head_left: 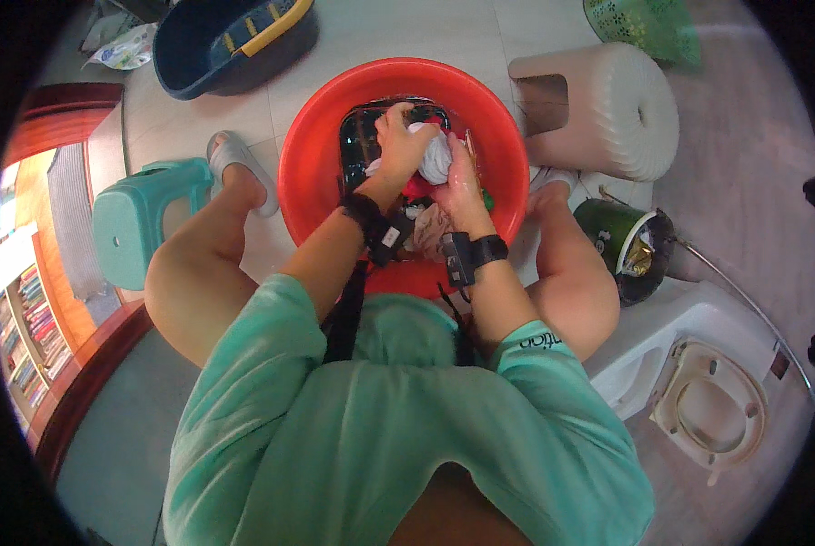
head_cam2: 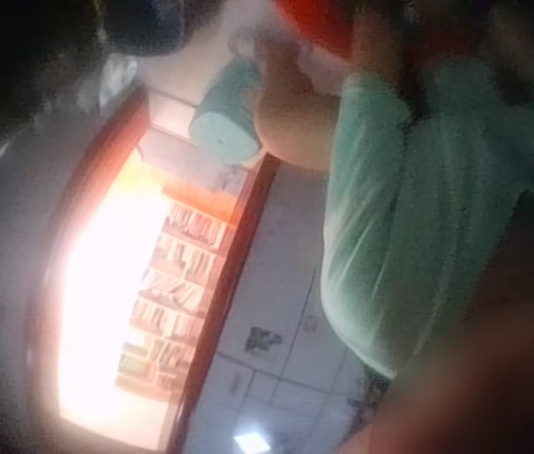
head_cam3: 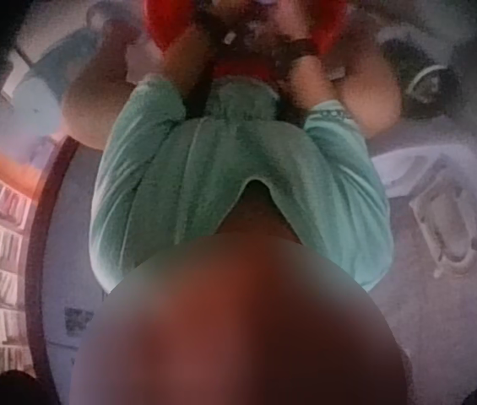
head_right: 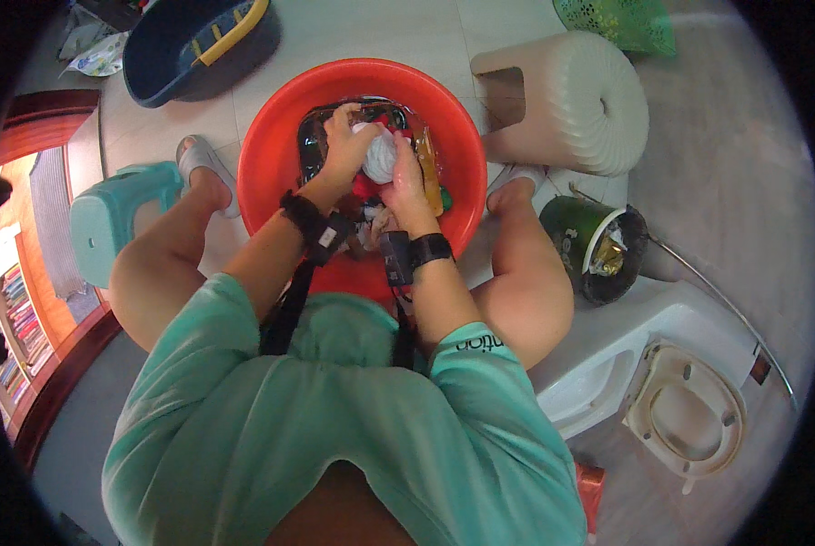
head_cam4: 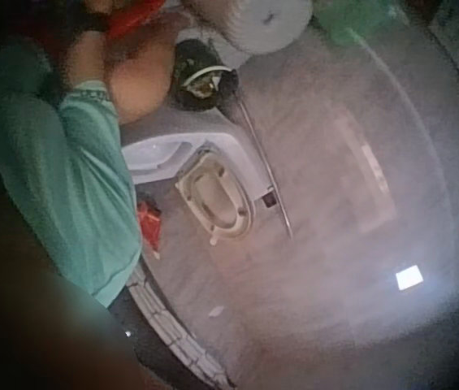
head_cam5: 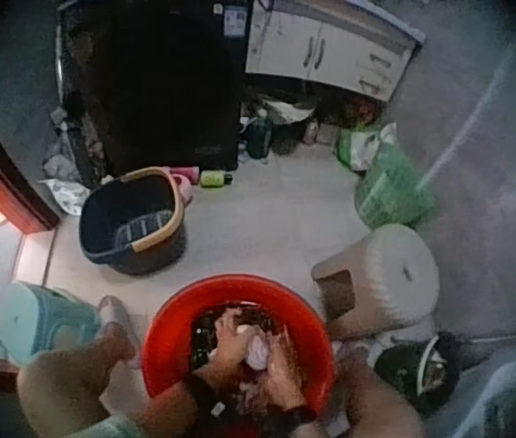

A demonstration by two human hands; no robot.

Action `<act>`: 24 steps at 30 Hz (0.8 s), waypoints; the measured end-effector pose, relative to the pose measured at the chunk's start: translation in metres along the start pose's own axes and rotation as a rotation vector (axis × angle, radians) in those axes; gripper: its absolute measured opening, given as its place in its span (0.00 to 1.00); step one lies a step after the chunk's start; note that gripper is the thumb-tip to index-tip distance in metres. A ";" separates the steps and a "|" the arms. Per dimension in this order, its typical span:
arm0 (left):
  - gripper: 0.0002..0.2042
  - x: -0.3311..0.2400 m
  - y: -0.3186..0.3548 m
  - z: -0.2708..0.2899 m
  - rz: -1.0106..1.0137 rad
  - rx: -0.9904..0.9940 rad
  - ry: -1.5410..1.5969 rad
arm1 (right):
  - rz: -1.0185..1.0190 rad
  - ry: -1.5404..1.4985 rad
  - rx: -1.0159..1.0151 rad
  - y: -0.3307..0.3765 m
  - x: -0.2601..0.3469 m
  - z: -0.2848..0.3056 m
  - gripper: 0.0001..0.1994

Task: The person hand-washes several small garments in a red basin filled with water, scrubbing and rinsing each item before transferring them to a blue washboard tray. The person handles a white cloth, a red-and-white patterned cloth, and a dark garment, using both hands to agitate and wring them.

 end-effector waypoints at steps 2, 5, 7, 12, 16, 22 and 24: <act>0.26 -0.005 0.008 -0.003 -0.056 0.098 0.154 | -0.033 -0.110 0.072 0.001 0.005 0.006 0.24; 0.23 -0.024 0.034 -0.012 -0.246 0.278 -0.194 | 0.022 -0.001 -0.024 0.005 0.012 0.014 0.25; 0.17 -0.031 0.043 -0.017 -0.291 0.199 -0.307 | -0.005 -0.106 -0.030 0.008 0.007 0.009 0.20; 0.10 -0.013 0.029 -0.024 -0.139 0.064 -0.211 | 0.105 0.153 -0.159 0.021 -0.002 -0.020 0.19; 0.08 0.020 0.015 -0.016 0.364 0.336 0.551 | 0.073 0.538 -0.316 0.030 0.009 -0.044 0.20; 0.26 0.025 0.007 0.037 0.530 0.468 0.906 | 0.200 0.231 -0.091 0.026 0.020 -0.038 0.16; 0.23 0.023 0.004 0.047 0.508 0.575 0.785 | 0.201 0.296 -0.085 0.019 0.024 -0.026 0.15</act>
Point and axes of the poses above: each hand's wrist, its own y-axis away from the middle knuckle, its own z-axis out of the back of the hand, x = y × z, the point moved 3 cm from there along -y, towards the middle knuckle, and after that the axes turned 10 degrees about x, right-handed, at the moved point
